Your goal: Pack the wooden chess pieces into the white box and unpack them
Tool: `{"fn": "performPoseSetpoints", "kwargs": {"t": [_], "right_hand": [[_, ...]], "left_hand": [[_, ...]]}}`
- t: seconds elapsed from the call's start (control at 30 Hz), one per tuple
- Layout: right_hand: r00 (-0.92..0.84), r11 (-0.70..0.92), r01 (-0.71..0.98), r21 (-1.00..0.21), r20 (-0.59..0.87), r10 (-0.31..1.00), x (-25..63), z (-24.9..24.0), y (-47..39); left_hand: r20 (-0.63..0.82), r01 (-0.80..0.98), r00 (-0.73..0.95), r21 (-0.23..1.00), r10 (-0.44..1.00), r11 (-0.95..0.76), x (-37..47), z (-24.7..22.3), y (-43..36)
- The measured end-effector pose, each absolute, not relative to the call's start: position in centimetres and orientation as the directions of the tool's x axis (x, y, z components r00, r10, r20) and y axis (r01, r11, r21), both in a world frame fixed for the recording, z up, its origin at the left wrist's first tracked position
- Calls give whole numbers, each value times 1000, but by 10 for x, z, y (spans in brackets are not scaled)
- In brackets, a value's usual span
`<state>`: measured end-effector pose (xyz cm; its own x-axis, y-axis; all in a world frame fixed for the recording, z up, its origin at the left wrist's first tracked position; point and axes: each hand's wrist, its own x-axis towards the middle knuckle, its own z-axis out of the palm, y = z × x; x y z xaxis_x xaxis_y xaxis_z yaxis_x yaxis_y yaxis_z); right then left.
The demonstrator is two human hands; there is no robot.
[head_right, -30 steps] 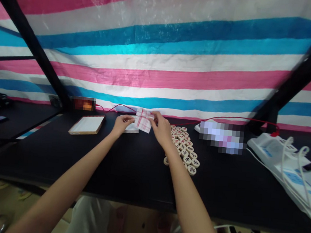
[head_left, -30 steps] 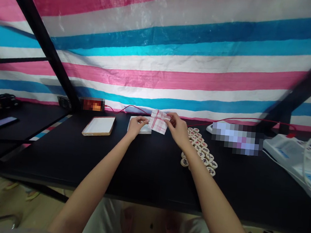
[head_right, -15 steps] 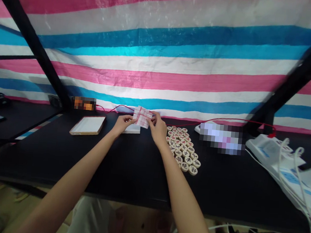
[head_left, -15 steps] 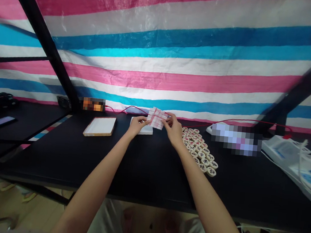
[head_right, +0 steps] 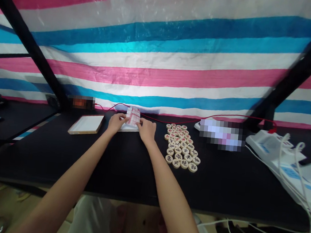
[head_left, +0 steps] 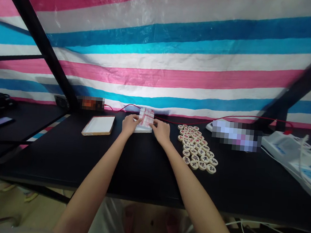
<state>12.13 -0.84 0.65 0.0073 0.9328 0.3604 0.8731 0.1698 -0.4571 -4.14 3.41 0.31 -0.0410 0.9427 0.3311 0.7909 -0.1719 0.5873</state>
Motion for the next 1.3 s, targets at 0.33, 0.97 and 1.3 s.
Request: {"fn": "performPoseSetpoints", "kwargs": {"t": [0.33, 0.97, 1.3], "right_hand": [[-96, 206, 940, -272, 367, 925, 121, 3, -13], [-164, 227, 967, -118, 396, 904, 116, 4, -18], [-102, 167, 973, -160, 351, 931, 117, 11, -22]], "left_hand": [[161, 945, 10, 320, 987, -62, -43, 7, 27], [138, 983, -1, 181, 990, -25, -40, 18, 14], [160, 986, 65, 139, 985, -88, -39, 3, 24]]}}
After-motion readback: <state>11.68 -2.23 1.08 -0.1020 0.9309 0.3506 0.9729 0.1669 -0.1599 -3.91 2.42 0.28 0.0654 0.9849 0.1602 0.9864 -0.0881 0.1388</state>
